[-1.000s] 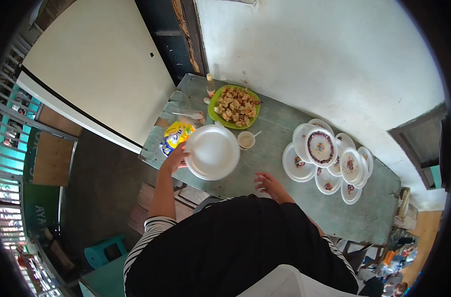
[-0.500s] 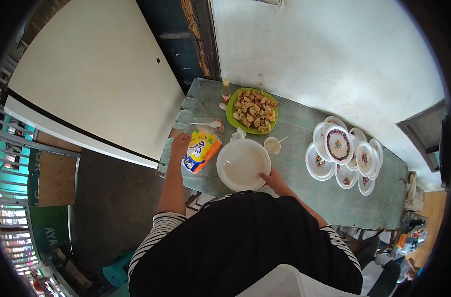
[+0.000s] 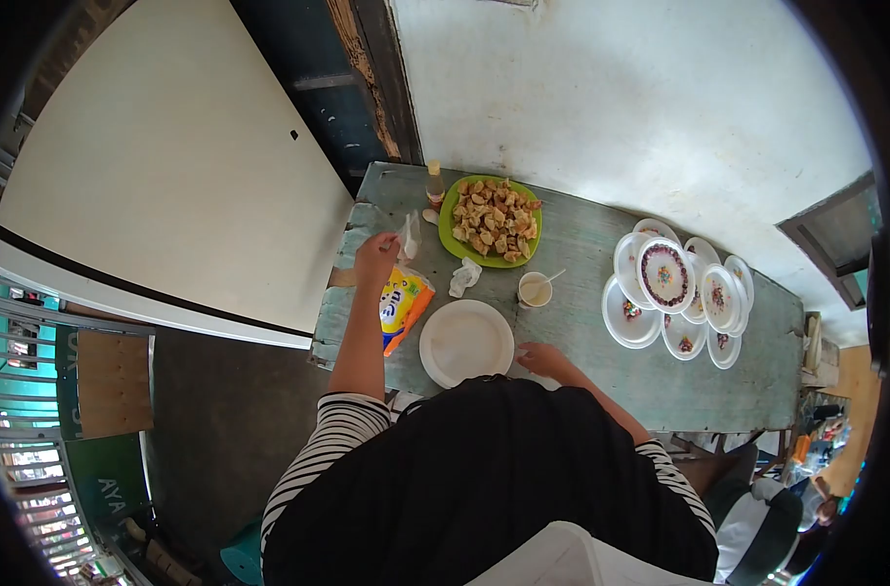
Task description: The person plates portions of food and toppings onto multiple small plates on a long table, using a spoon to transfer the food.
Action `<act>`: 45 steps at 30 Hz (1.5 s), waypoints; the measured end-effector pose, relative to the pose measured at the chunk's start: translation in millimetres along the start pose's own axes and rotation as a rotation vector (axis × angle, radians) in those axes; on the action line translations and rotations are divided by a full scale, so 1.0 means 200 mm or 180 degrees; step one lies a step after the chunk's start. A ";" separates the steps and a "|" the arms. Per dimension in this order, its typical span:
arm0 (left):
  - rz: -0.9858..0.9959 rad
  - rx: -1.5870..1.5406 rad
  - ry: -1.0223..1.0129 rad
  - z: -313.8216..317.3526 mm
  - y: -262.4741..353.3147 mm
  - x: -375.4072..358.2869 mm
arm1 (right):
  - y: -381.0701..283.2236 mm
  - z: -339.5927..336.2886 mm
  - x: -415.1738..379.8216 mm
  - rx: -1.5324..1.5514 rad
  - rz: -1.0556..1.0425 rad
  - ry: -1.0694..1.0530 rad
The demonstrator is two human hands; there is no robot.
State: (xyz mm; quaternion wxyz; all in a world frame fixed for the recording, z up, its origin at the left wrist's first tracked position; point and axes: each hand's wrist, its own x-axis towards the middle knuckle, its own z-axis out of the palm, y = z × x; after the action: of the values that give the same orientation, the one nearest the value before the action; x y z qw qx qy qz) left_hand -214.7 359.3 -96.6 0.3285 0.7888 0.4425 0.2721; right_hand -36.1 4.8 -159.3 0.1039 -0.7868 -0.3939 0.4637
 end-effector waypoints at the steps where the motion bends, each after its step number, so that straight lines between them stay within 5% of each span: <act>1: 0.0024 -0.0176 -0.0070 -0.04 0.07 0.00 | -0.01 -0.03 -0.01 0.0000 -0.0002 -0.0006; 3: 0.0241 -0.0323 0.0011 -0.11 0.21 0.00 | -0.11 -0.18 -0.07 0.0190 -0.0148 -0.0375; 7: 0.0625 -0.1074 -0.0126 -0.22 0.46 -0.04 | -0.40 -0.45 -0.11 0.0644 -0.1467 0.0786; 14: 0.0721 -0.2115 -0.0684 -0.28 0.76 -0.17 | -0.95 -0.83 -0.23 0.1976 -0.2237 0.1782; 27: 0.0668 -0.2840 -0.1438 -0.22 0.95 -0.38 | -0.90 -0.78 -0.45 0.2595 -0.2340 0.1482; 37: 0.0568 -0.2559 -0.2630 -0.18 0.96 -0.45 | -0.77 -0.73 -0.57 0.1576 -0.1885 0.1591; 45: 0.0528 -0.2450 -0.2544 -0.21 1.01 -0.48 | -0.76 -0.72 -0.62 0.0945 -0.2354 0.1612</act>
State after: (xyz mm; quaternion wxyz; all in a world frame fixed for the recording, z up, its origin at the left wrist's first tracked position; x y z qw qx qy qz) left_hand -184.3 206.8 68.8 0.7124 0.6860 0.0888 0.1187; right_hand -31.0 45.7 80.5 0.4663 -0.6586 -0.5394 0.2405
